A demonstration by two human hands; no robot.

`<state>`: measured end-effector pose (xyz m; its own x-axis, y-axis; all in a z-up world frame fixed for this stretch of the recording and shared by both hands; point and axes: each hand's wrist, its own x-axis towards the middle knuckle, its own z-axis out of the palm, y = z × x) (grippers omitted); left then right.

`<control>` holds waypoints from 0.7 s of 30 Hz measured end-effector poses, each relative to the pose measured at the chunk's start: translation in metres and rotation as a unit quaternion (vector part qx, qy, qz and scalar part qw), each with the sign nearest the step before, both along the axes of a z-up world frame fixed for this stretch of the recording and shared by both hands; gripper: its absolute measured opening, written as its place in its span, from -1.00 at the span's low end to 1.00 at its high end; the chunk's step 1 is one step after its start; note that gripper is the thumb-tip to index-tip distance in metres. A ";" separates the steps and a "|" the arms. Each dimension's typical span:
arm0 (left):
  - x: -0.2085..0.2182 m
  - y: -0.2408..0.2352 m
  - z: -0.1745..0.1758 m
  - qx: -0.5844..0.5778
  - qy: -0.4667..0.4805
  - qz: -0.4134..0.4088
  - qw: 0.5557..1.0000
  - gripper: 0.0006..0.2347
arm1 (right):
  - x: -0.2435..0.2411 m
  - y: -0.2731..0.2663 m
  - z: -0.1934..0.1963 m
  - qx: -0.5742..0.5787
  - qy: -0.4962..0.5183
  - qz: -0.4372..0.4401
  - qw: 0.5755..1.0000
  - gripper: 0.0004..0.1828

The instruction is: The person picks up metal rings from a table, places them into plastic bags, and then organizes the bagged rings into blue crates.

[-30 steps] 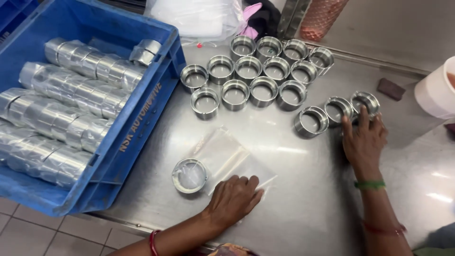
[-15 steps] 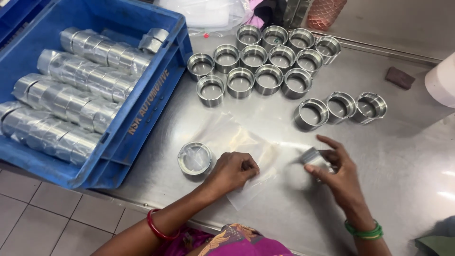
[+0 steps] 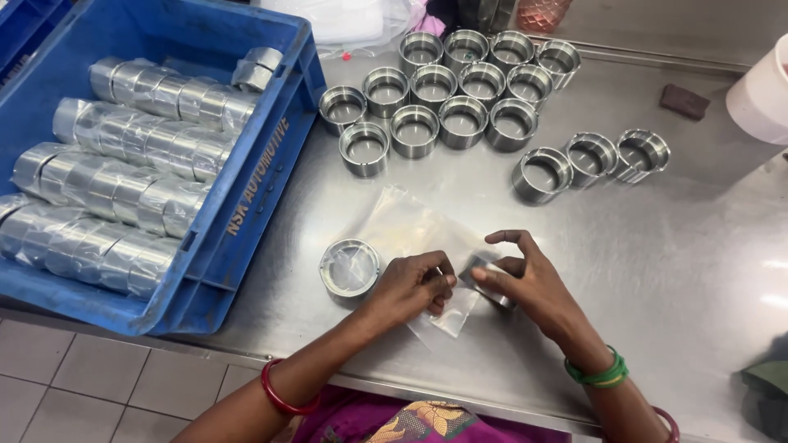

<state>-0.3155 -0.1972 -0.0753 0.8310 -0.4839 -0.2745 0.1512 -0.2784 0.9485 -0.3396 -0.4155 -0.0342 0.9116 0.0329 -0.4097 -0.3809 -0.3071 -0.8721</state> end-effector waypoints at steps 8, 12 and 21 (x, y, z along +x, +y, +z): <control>0.009 0.010 0.041 0.089 -0.246 0.030 0.965 -0.88 | 0.004 0.026 0.016 -0.120 -0.120 -0.031 0.985 -0.27; 0.013 0.015 0.060 0.092 -0.334 0.068 0.936 -0.88 | 0.010 0.030 0.002 -0.140 -0.115 -0.016 0.983 -0.34; 0.020 0.012 0.089 0.029 -0.478 0.061 0.876 -0.88 | 0.007 0.020 -0.001 -0.066 -0.241 -0.003 0.968 -0.22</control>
<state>-0.2959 -0.1850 0.0135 0.7386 -0.3836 0.5544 -0.6728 -0.3674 0.6421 -0.3330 -0.3954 -0.0352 0.9981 0.0040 0.0622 0.0580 -0.4269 -0.9024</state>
